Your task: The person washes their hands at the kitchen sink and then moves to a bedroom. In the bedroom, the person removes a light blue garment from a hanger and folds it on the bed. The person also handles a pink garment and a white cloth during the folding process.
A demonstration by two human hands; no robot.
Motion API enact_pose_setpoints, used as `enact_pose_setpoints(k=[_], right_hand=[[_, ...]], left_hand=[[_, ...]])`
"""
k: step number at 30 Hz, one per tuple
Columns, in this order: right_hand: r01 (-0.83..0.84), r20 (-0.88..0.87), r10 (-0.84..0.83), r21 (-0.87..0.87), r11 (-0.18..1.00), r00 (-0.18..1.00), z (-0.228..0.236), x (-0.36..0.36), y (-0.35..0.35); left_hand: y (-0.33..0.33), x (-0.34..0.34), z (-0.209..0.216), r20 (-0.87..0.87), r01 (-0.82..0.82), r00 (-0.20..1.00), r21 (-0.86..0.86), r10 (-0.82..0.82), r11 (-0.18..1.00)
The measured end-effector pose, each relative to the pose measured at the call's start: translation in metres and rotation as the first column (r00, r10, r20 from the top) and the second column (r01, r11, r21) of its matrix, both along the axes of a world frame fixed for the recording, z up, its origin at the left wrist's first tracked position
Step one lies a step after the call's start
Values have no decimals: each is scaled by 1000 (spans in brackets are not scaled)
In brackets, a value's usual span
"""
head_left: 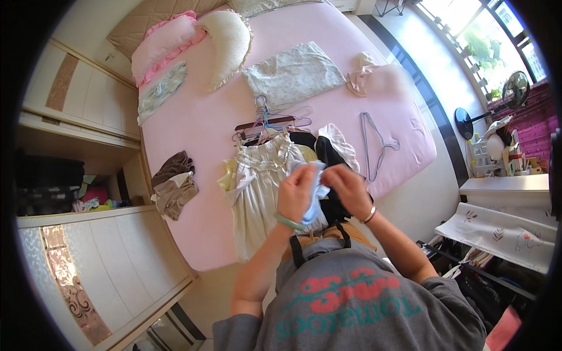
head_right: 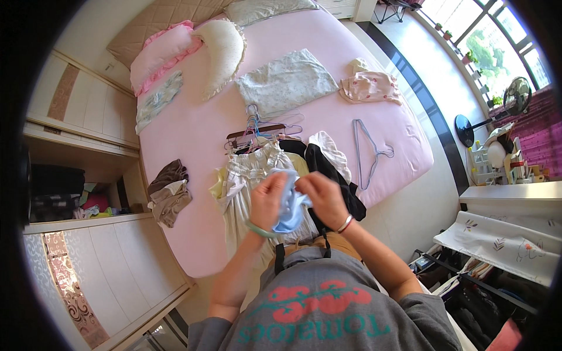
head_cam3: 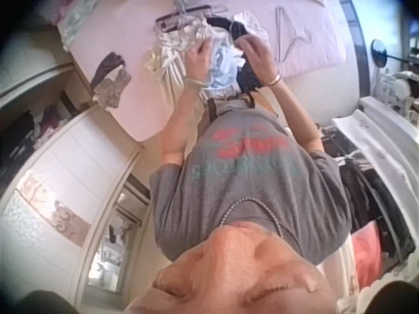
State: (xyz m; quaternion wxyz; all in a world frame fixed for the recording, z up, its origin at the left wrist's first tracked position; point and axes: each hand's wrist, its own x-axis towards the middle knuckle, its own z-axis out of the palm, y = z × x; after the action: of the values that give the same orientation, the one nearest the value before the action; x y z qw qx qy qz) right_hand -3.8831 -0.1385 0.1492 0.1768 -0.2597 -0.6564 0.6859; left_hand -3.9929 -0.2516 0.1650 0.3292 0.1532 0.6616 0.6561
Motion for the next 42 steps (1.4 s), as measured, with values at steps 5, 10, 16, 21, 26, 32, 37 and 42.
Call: enact_pose_setpoints(k=[5, 10, 16, 21, 26, 32, 37, 42], right_hand=[[-150, -181, 130, -102, 983, 975, -67, -4, -24], [-145, -199, 99, -230, 962, 975, -49, -17, -12], [-142, -324, -1, -419, 897, 946, -27, -45, 3], [-177, -337, -8, -516, 838, 942, 4, -34, 18], [-214, -141, 168, -441, 872, 976, 12, 8, 33], [-623, 443, 590, -85, 777, 675, -20, 28, 10], [-156, -26, 224, -794, 588, 974, 34, 46, 42], [-38, -99, -95, -862, 505, 990, 38, 30, 35]], left_hand=[[12, 65, 42, -81, 357, 932, 29, -354, 934], [8, 92, 96, -29, 839, 397, 416, -917, 351], [5, 76, 95, 119, 741, 580, 334, -806, 583], [-1, 39, 22, -135, 348, 915, -212, -380, 913], [-29, 3, -28, 21, 571, 737, -554, -676, 605], [-70, -101, -142, -259, -109, 966, -476, -20, 873], [-115, -113, -167, -419, -292, 908, -610, 12, 736], [-82, -83, -121, -545, -416, 810, -268, 220, 869]])
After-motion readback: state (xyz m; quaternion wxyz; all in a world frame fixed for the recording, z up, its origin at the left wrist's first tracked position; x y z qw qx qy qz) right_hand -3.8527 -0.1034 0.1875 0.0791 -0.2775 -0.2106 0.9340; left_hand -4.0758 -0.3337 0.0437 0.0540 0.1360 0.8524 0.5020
